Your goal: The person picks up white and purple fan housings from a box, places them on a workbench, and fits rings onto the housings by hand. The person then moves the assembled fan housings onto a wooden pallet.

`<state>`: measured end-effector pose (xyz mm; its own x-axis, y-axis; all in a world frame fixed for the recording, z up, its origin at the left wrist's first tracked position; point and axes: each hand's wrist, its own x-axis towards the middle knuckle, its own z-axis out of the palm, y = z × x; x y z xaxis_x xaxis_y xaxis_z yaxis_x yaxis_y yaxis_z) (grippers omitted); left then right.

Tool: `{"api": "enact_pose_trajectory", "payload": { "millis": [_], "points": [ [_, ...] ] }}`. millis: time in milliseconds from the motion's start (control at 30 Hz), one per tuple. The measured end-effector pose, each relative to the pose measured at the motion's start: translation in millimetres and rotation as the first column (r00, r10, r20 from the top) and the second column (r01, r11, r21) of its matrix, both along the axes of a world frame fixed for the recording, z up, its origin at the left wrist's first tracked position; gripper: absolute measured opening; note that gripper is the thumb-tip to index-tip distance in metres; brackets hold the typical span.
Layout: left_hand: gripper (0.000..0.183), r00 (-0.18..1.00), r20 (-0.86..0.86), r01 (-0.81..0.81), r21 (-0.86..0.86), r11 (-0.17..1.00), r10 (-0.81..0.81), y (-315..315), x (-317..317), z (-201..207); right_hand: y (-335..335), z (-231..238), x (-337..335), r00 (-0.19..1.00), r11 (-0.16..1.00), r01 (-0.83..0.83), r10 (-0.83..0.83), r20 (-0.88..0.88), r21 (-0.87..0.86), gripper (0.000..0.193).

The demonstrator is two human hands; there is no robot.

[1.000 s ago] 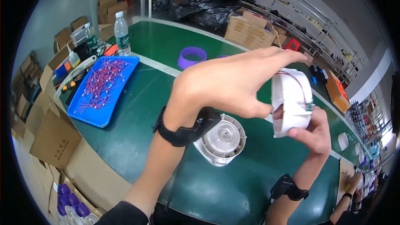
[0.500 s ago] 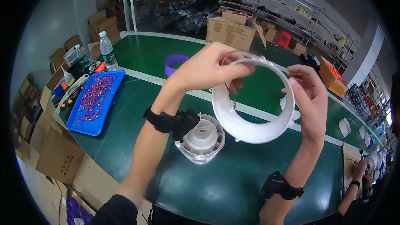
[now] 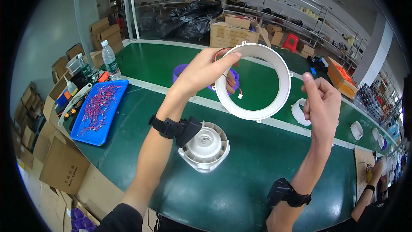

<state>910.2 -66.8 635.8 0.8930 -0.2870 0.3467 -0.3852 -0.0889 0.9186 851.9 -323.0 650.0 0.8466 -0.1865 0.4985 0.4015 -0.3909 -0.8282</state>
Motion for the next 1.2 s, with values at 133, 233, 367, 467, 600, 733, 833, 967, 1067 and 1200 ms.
{"api": "enact_pose_trajectory", "payload": {
  "millis": [133,233,367,467,600,733,833,967,1067,1200],
  "points": [
    [0.038,0.999,0.028,0.034,-0.044,0.998,-0.033,-2,-5,3,-6,-11,12,0.997,0.984,-0.048,0.037,0.068,0.173,0.03],
    [0.03,0.985,0.174,0.015,-0.014,1.0,-0.013,-3,-1,-2,10,-6,0,0.939,0.941,-0.337,0.334,0.08,0.026,0.057],
    [0.026,0.861,0.49,-0.148,-0.009,0.989,0.133,-10,2,-7,8,-5,-6,0.831,0.831,-0.553,0.544,-0.115,-0.066,0.078],
    [0.033,0.806,0.564,-0.222,0.008,0.975,0.179,-8,0,-6,19,-5,-8,0.881,0.871,-0.474,0.47,-0.059,-0.13,0.075],
    [0.046,0.701,0.693,-0.208,-0.029,0.978,0.169,-7,2,-6,22,-8,-4,0.917,0.894,-0.382,0.397,0.022,-0.235,0.069],
    [0.055,0.731,0.673,-0.182,0.028,0.983,0.116,-3,-2,-2,22,-14,1,0.937,0.92,-0.315,0.341,0.081,-0.233,0.062],
    [0.063,0.739,0.671,-0.121,0.04,0.992,0.063,-2,-13,5,21,-13,1,0.951,0.929,-0.274,0.3,0.072,-0.247,0.061],
    [0.079,0.613,0.787,-0.176,0.225,0.958,-0.072,6,-20,13,20,-11,2,0.962,0.913,-0.234,0.267,0.058,-0.334,0.058],
    [0.082,0.564,0.814,-0.242,0.321,0.915,-0.136,5,-21,12,24,-13,2,0.965,0.903,-0.194,0.246,0.093,-0.383,0.057],
    [0.078,0.714,0.698,-0.273,0.205,0.94,0.055,-3,-24,5,30,-18,8,0.968,0.893,-0.158,0.224,0.113,-0.42,0.057]
  ]
}}
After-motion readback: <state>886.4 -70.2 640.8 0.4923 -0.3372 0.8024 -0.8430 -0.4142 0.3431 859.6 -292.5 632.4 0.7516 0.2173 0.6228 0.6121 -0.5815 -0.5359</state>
